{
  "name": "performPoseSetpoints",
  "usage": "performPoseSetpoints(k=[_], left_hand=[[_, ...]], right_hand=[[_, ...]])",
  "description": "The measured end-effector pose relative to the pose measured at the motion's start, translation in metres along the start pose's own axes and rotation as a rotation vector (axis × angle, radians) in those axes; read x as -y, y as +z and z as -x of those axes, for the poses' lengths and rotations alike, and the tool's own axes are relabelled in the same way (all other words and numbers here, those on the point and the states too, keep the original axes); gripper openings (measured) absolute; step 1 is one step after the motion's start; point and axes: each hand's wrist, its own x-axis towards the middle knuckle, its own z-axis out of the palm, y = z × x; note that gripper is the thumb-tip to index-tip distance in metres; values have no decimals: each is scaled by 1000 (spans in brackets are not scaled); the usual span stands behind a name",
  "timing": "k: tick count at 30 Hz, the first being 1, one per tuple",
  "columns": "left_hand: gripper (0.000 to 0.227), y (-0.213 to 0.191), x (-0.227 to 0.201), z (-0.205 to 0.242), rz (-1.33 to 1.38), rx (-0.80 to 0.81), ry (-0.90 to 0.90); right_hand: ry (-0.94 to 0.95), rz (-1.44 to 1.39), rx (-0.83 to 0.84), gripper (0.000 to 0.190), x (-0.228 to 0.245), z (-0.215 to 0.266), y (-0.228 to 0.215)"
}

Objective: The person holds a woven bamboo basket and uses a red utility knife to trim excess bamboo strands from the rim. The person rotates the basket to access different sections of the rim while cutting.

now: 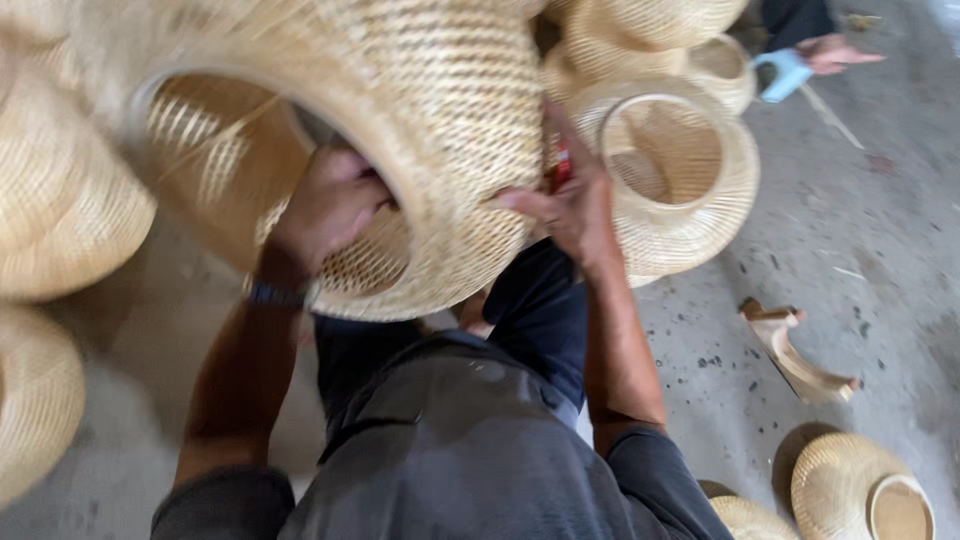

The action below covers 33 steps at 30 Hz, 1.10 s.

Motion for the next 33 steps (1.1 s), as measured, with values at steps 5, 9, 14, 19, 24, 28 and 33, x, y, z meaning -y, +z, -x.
performPoseSetpoints(k=[5,9,14,19,24,28,33], left_hand=[[26,-1,-28,-3,-452,210,-47],[20,4,-26,-4,-517,200,20],[20,11,-10,-7,-553,54,281],[23,16,1,-1,109,-117,84],[23,17,5,1,533,-44,89],[19,24,11,0,694,-59,78],[16,39,15,-11,744,-169,50]], right_hand=[[-28,-64,29,113,5,-2,1],[-38,-54,30,110,6,0,1],[-55,-142,36,109,2,0,0],[-93,-135,42,109,1,2,0],[-63,-89,21,108,1,3,2],[-40,-69,3,108,6,3,4],[-12,-119,3,109,10,2,5]])
